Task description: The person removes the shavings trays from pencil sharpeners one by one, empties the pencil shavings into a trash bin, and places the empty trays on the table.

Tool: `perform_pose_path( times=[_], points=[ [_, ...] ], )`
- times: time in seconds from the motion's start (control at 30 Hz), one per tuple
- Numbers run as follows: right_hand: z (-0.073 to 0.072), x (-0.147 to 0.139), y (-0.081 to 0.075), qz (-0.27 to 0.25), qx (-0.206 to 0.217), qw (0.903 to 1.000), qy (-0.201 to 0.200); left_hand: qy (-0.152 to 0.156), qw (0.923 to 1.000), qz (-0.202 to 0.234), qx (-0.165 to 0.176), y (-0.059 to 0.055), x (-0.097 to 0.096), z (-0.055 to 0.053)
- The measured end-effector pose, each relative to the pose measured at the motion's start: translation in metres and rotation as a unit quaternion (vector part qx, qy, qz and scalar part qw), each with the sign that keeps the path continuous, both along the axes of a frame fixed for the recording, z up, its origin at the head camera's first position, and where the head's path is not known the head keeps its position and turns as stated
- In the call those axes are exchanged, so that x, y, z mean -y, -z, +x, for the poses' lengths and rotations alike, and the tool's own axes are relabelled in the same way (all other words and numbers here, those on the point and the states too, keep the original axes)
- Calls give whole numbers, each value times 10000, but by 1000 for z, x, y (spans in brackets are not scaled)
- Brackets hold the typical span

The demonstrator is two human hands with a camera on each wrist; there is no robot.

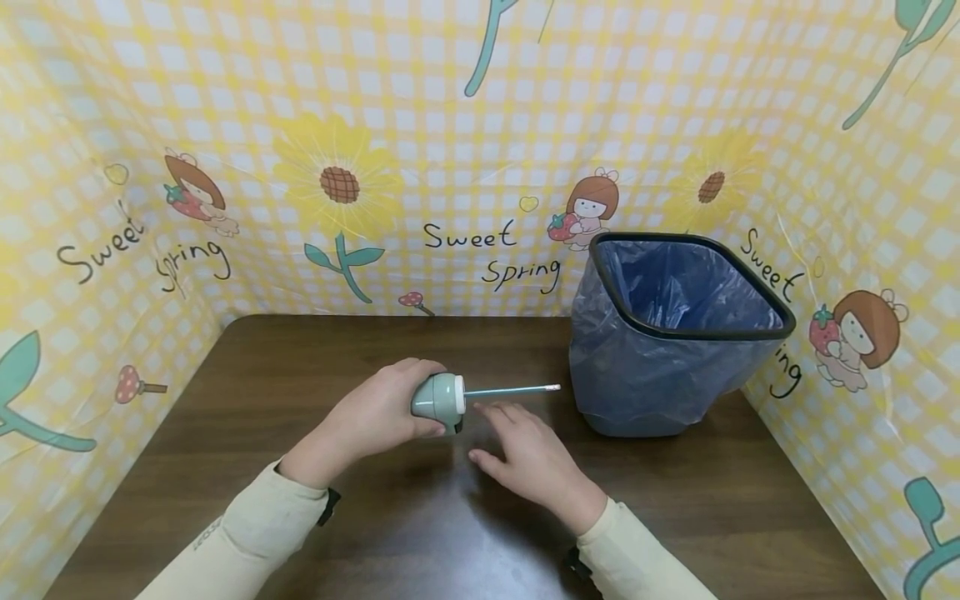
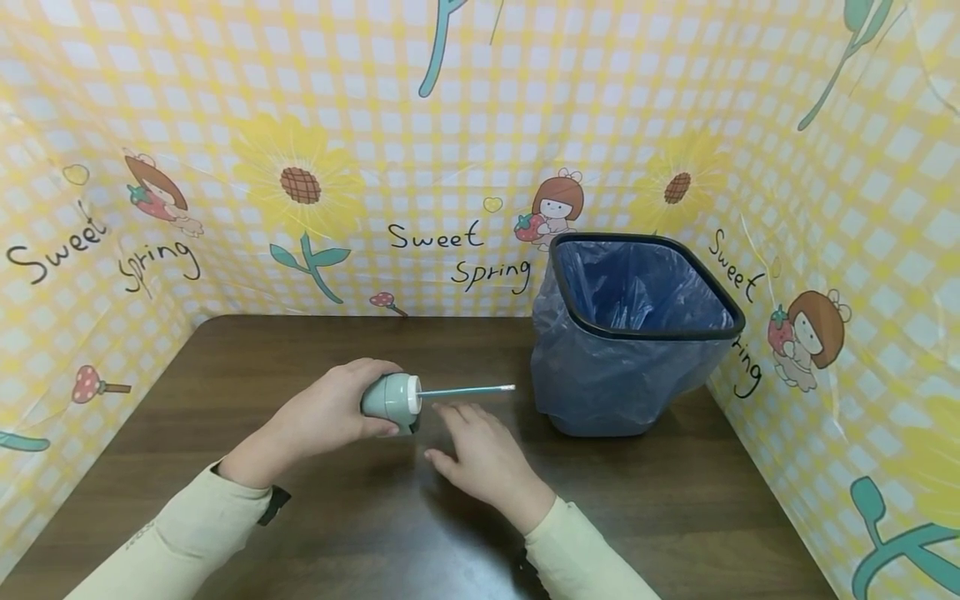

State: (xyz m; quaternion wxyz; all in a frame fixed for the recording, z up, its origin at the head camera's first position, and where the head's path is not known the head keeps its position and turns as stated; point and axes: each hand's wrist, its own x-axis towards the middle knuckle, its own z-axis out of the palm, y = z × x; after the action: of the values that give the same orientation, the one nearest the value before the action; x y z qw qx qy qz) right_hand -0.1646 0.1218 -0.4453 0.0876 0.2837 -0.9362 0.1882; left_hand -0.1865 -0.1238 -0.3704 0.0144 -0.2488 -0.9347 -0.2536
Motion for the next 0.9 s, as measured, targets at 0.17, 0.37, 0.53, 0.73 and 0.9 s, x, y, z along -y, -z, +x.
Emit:
perform_pose_path(
  times=[0.17,0.37,0.53,0.73,0.9],
  points=[
    [0,1,1,27,76,10000,54,23,10000,1,-18,0,0,0],
    [-1,1,1,-17,162,9999,13,10,10000,3,37,-3,-1,2],
    [-2,1,2,-152,179,9997,41,15,10000,-5,26,-4,-1,2],
    [-4,1,4,-338,317,9988,159,49,10000,-11,-38,-5,0,3],
    [-5,1,5,-468,374,9980,184,69,10000,-5,-35,-7,-1,4]
  ],
)
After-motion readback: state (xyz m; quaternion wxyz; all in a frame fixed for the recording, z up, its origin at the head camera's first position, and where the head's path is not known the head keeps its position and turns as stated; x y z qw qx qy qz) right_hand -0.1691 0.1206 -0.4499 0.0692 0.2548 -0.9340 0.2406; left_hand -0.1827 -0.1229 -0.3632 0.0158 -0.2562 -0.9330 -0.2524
